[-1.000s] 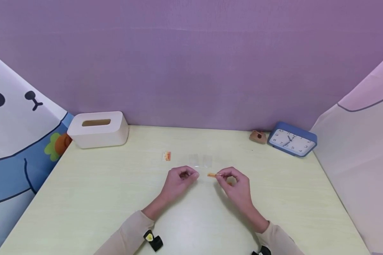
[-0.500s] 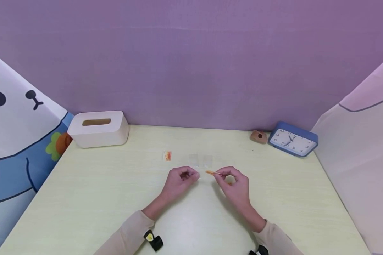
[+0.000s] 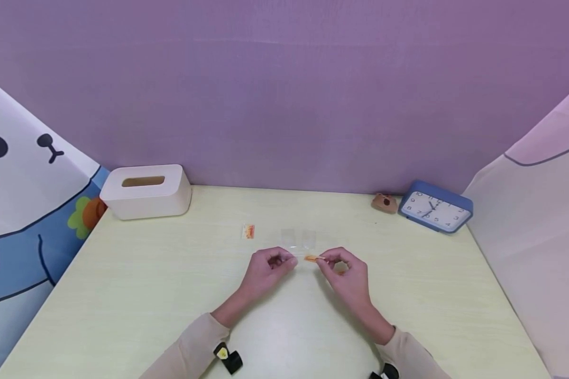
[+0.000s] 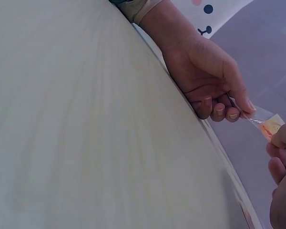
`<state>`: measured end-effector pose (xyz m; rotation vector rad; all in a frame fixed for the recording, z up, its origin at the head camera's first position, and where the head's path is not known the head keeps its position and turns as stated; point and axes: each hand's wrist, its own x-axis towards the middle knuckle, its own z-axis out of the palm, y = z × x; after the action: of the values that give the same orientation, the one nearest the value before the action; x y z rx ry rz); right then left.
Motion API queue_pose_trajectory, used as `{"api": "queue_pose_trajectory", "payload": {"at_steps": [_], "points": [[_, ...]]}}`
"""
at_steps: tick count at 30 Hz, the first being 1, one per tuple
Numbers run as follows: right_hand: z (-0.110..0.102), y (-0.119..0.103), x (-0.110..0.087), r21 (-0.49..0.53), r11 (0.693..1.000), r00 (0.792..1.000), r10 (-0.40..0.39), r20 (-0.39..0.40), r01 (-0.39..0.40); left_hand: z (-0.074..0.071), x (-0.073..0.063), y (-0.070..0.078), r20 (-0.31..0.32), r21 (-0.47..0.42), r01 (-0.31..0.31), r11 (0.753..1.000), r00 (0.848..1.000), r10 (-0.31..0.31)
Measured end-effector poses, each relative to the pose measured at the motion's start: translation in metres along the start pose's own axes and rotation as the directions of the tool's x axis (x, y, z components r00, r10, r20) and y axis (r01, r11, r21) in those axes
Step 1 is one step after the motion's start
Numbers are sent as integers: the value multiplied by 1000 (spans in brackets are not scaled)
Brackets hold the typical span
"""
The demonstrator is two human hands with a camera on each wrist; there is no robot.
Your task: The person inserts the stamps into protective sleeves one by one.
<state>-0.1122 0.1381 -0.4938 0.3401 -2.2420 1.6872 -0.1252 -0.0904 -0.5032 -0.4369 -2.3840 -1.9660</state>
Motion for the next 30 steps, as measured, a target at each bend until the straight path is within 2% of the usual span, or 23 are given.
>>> {"api": "queue_pose_trajectory", "payload": {"at_steps": [8,14,25,30], "points": [[1,-2,1,-27,999,999,39,24,-39,0,0,1,1,-3,14,1000,1000,-14],[1,-1,1,-49,998,997,29,67,-26,1,-1,0,-18,18,16,1000,1000,-16],[0,-2,1,-94,992,991,98,96,-89,2,-3,1,-50,132,-111,985,992,118],[-1,-2,2,-73,992,988,109,112,-101,2,-4,2,-41,167,-122,978,991,130]]}}
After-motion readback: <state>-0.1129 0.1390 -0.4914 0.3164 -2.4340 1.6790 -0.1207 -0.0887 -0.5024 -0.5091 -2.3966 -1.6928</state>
